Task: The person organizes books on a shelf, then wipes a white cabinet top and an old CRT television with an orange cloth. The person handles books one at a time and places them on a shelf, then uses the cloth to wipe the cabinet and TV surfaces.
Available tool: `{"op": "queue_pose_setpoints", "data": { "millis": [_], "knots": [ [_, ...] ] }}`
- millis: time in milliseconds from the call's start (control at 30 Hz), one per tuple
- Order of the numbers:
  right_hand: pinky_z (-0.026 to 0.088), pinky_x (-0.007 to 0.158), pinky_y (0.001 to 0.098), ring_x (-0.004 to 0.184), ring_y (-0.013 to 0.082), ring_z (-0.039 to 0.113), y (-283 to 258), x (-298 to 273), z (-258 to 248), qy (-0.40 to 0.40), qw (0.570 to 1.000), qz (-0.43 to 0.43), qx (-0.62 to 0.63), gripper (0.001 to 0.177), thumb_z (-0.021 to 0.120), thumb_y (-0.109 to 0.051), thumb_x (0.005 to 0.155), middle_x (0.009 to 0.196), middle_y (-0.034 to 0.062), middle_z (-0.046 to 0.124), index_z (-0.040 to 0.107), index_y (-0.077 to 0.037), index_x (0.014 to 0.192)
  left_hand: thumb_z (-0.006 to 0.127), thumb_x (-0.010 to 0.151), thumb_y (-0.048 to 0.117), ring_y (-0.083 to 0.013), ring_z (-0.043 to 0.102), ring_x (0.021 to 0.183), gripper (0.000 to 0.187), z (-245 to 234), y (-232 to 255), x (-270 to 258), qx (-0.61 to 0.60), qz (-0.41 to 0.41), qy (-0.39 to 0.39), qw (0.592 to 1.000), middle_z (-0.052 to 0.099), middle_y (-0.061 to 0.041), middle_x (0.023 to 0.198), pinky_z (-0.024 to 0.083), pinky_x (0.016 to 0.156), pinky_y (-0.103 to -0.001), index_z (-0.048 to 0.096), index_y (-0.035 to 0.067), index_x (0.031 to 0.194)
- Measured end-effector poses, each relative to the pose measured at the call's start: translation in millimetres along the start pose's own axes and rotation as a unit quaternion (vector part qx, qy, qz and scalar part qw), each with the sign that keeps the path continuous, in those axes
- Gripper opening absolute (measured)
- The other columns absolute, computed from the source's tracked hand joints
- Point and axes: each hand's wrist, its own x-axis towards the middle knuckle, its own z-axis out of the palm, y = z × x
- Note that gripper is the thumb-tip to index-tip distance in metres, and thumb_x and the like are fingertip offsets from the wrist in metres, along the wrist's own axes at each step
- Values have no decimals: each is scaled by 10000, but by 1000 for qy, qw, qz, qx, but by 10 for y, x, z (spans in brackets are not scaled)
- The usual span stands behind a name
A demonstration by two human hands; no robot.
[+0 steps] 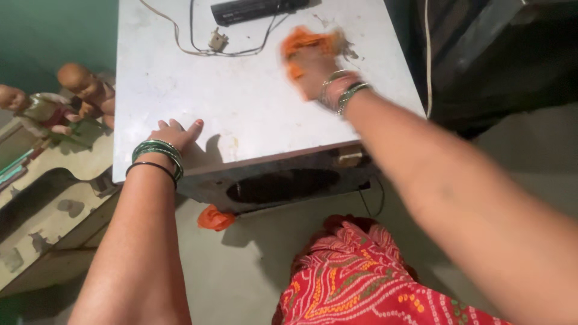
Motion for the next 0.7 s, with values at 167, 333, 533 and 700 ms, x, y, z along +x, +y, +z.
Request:
{"op": "queue_pose_setpoints", "data": {
  "millis": [167,333,533,700],
  "knots": [
    [554,769,478,962,358,695,549,-22,-17,416,870,25,-262,420,585,-348,607,1088,148,754,738,-215,974,311,903,814,-396,520,1419,965,-308,61,-175,18,2,-63,998,546,-219,1536,386,1194,-515,585,82,1471],
    [451,1029,485,1140,323,596,-785,57,271,111,993,3,38,271,489,-128,952,1194,202,650,657,12,1113,375,866,870,-395,485,1417,1014,-519,161,-131,-10,-14,-78,997,540,-235,1503,358,1183,-480,636,43,1392],
    [397,1102,434,1250,300,524,-1822,-136,324,-7,972,-225,73,308,622,-293,823,1290,133,613,755,-118,1038,352,876,867,-416,509,1402,1017,-445,237,-67,7,-18,-67,998,552,-266,1485,378,1172,-485,641,39,1391],
    [458,1075,418,1094,231,626,-1120,69,119,-45,989,-89,107,244,507,-240,994,1087,81,702,702,-95,1022,269,928,850,-422,485,1403,1018,-406,176,-114,20,-24,-63,998,541,-269,1477,351,1171,-517,630,18,1389]
  ]
}}
